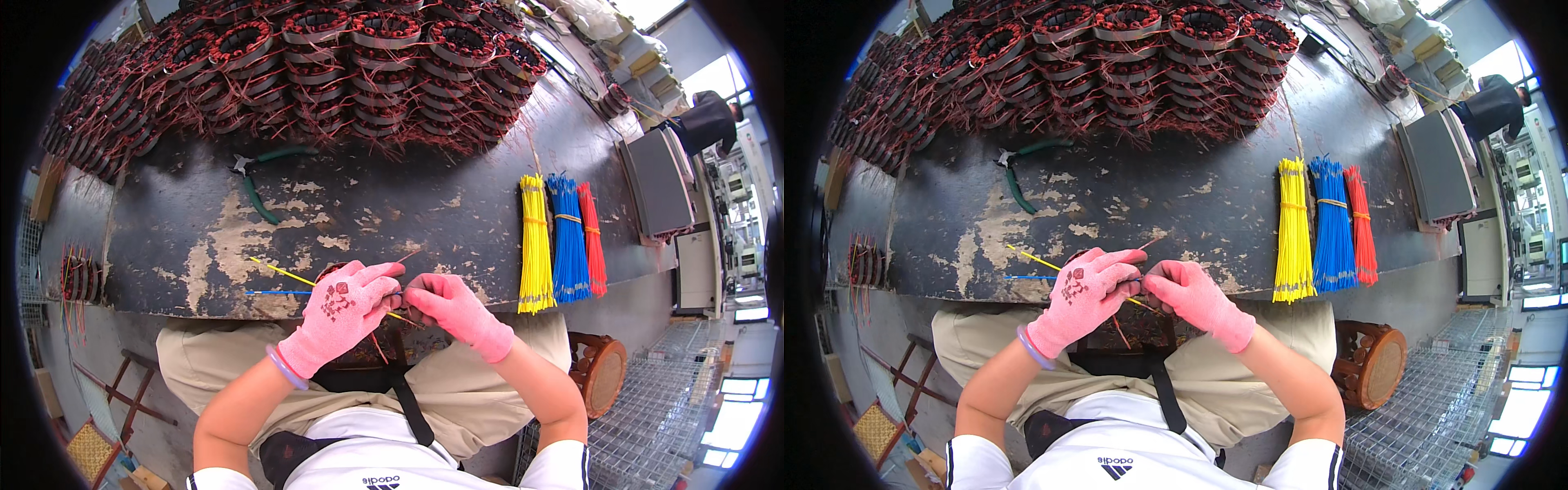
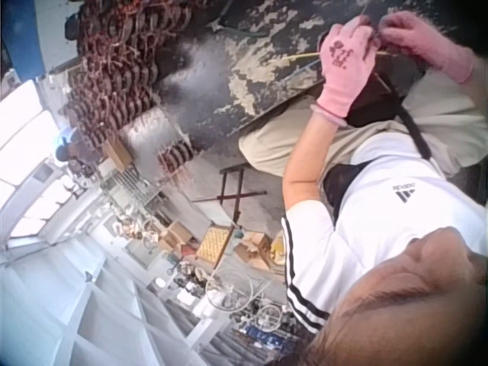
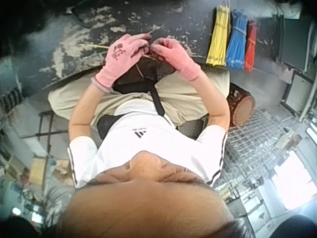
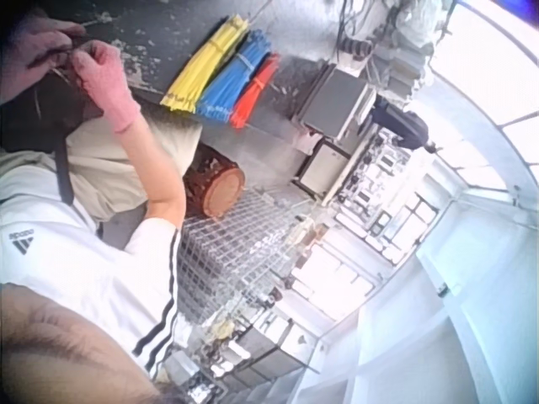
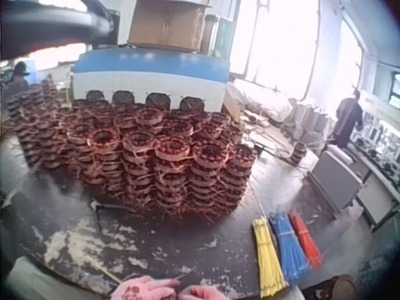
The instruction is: The person uses their hands to insert colored wires into the center of electrical stator coils and سپس cuts the excess wire using pliers.
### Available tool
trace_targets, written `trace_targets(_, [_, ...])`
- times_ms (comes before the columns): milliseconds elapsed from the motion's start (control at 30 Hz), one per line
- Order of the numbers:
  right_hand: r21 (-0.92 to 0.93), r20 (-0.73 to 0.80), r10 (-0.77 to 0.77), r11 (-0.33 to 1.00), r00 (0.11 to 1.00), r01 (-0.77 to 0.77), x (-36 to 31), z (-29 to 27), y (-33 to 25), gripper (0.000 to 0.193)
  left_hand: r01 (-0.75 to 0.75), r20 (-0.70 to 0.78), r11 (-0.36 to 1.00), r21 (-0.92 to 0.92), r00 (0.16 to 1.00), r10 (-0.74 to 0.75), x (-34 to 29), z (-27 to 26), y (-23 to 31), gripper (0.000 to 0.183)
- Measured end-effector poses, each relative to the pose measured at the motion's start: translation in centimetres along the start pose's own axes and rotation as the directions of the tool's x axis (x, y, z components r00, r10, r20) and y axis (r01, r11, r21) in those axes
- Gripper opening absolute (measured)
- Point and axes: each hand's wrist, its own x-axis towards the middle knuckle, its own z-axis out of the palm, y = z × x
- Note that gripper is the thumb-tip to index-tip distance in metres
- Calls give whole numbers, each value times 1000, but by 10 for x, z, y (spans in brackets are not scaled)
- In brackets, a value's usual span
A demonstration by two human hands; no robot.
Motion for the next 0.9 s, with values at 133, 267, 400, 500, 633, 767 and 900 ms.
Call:
trace_targets(133, [76,181,224,968,958,-241,-6,-9,-21,20,-17,12,1000,-26,1000,17,-2,-2,-2,18])
trace_targets(267, [-650,32,-426,678,904,343,-11,-7,-11,28,23,27,998,-53,999,-22,0,-2,3,23])
trace_targets(400, [-824,80,-615,402,784,399,-10,0,-3,37,26,28,999,-43,999,-25,0,-1,2,22])
trace_targets(500, [-829,110,-698,328,708,453,-5,-1,1,37,29,36,999,-41,999,-28,1,-1,3,21])
trace_targets(633, [-811,289,-744,144,603,567,1,-8,-4,34,34,44,998,-45,999,-32,-1,-3,2,22])
trace_targets(767, [-776,318,-780,112,538,621,1,-11,-2,28,-1,30,999,-36,1000,2,0,-2,-1,19])
trace_targets(900, [-747,360,-757,116,545,655,4,-16,-11,23,8,49,999,-37,999,-6,-1,-3,-1,20])
